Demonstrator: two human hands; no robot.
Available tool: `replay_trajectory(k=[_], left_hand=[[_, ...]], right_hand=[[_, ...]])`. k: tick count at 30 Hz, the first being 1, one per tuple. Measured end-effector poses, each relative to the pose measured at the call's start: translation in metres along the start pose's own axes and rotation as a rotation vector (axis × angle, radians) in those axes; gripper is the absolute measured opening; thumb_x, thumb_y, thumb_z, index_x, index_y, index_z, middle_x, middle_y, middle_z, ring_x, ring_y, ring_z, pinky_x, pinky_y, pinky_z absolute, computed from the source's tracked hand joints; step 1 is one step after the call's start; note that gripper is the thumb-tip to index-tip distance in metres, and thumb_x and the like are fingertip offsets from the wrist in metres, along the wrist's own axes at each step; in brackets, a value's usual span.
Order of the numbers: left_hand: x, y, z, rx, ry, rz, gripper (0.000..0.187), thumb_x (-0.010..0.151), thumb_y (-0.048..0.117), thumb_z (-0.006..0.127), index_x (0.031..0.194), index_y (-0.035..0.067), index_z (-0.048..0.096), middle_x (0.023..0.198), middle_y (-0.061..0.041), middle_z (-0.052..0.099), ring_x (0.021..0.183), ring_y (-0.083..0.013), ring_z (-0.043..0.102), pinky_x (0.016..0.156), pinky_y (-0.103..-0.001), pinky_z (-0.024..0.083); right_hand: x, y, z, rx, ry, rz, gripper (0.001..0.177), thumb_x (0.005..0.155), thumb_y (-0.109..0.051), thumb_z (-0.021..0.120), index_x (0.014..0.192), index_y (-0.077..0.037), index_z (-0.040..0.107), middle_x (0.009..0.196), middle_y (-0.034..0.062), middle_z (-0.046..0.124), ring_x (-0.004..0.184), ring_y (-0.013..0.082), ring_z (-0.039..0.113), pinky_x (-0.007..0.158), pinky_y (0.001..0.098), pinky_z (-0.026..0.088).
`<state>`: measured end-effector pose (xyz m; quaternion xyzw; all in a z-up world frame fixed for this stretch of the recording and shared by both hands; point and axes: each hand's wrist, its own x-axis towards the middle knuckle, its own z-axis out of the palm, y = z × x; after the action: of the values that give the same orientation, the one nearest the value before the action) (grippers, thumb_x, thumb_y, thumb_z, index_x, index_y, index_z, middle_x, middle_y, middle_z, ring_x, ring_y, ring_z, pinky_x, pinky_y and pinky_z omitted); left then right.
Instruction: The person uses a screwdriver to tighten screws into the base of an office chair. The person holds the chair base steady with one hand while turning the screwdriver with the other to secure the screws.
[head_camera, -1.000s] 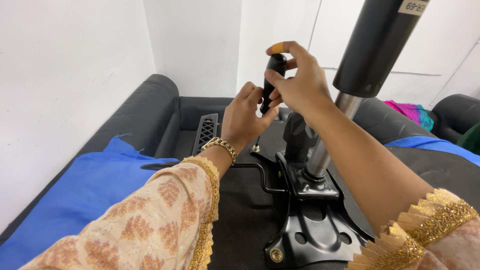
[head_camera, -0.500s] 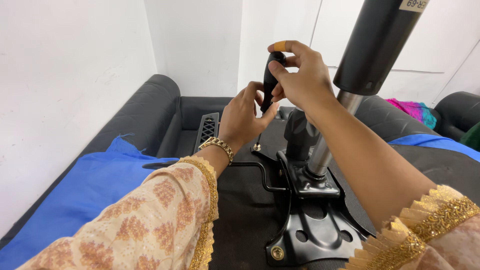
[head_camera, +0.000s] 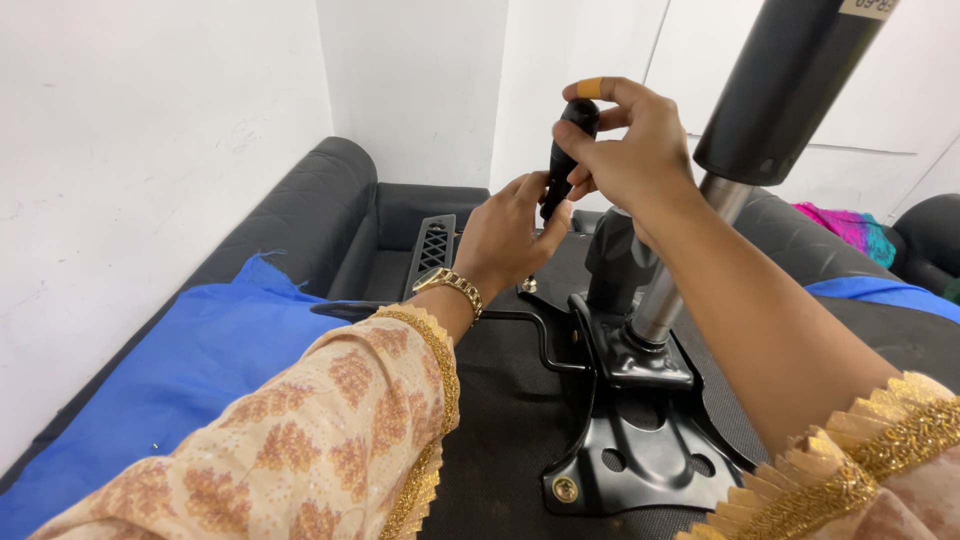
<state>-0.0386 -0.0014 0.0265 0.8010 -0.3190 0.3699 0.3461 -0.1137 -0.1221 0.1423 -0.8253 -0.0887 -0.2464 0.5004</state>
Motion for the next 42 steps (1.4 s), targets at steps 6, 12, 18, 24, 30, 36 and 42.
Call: replay_trajectory(k=[6,12,18,24,30,36,42], left_hand=[[-0.001,0.005,-0.005,0.011,-0.050,-0.001,0.037,0.101,0.042,0.059,0.104,0.005,0.061,0.094,-0.006,0.068,0.074,-0.0239,0.071,0.063,-0.039,0.057],[0.002,0.004,-0.005,-0.016,-0.054,-0.052,0.034,0.103,0.038,0.054,0.110,0.005,0.058,0.106,-0.009,0.059,0.068,-0.0237,0.068,0.060,-0.038,0.057],[0.000,0.007,-0.009,-0.062,-0.040,-0.056,0.048,0.096,0.042,0.060,0.126,0.006,0.048,0.098,-0.011,0.066,0.077,-0.0278,0.072,0.063,-0.041,0.058],[-0.002,0.004,-0.006,-0.115,-0.060,-0.110,0.042,0.100,0.044,0.056,0.117,0.007,0.045,0.103,-0.015,0.073,0.084,-0.0306,0.075,0.067,-0.041,0.060],[-0.003,0.008,-0.011,-0.092,-0.038,-0.105,0.037,0.104,0.041,0.049,0.118,0.007,0.052,0.106,-0.011,0.070,0.082,-0.0264,0.073,0.066,-0.040,0.057],[-0.002,0.007,-0.007,0.007,-0.065,-0.063,0.040,0.101,0.045,0.056,0.107,0.005,0.058,0.104,-0.005,0.060,0.068,-0.0225,0.069,0.060,-0.037,0.057],[0.001,-0.004,0.004,0.008,-0.011,-0.041,0.049,0.100,0.040,0.056,0.131,0.002,0.051,0.105,-0.009,0.061,0.070,-0.0253,0.070,0.055,-0.037,0.059]], right_hand=[[-0.004,-0.001,0.001,-0.081,0.030,0.040,0.044,0.089,-0.024,0.080,0.127,-0.009,0.063,0.115,0.0121,0.066,0.060,0.0089,0.064,0.052,0.0249,0.062],[-0.003,-0.001,-0.002,0.124,-0.165,-0.068,0.043,0.092,-0.019,0.061,0.135,-0.015,0.058,0.120,0.0096,0.066,0.061,0.0059,0.068,0.056,0.0231,0.067],[-0.004,-0.007,-0.003,-0.035,-0.029,0.022,0.044,0.087,-0.020,0.079,0.127,-0.011,0.064,0.112,0.0100,0.066,0.061,0.0102,0.064,0.053,0.0255,0.060],[-0.005,-0.008,0.000,0.086,-0.080,0.045,0.042,0.089,-0.018,0.074,0.129,-0.014,0.061,0.112,0.0065,0.067,0.063,0.0089,0.065,0.054,0.0249,0.062],[-0.007,-0.010,-0.001,0.129,-0.124,0.042,0.042,0.089,-0.012,0.066,0.131,-0.018,0.063,0.116,0.0029,0.064,0.066,0.0089,0.070,0.058,0.0236,0.064],[-0.006,-0.012,-0.002,-0.009,-0.033,0.086,0.043,0.086,-0.012,0.078,0.127,-0.015,0.066,0.111,0.0068,0.068,0.064,0.0108,0.063,0.054,0.0255,0.057],[-0.002,-0.006,-0.001,0.185,-0.082,0.049,0.043,0.086,-0.013,0.070,0.128,-0.013,0.061,0.112,0.0062,0.070,0.066,0.0129,0.072,0.056,0.0250,0.064]])
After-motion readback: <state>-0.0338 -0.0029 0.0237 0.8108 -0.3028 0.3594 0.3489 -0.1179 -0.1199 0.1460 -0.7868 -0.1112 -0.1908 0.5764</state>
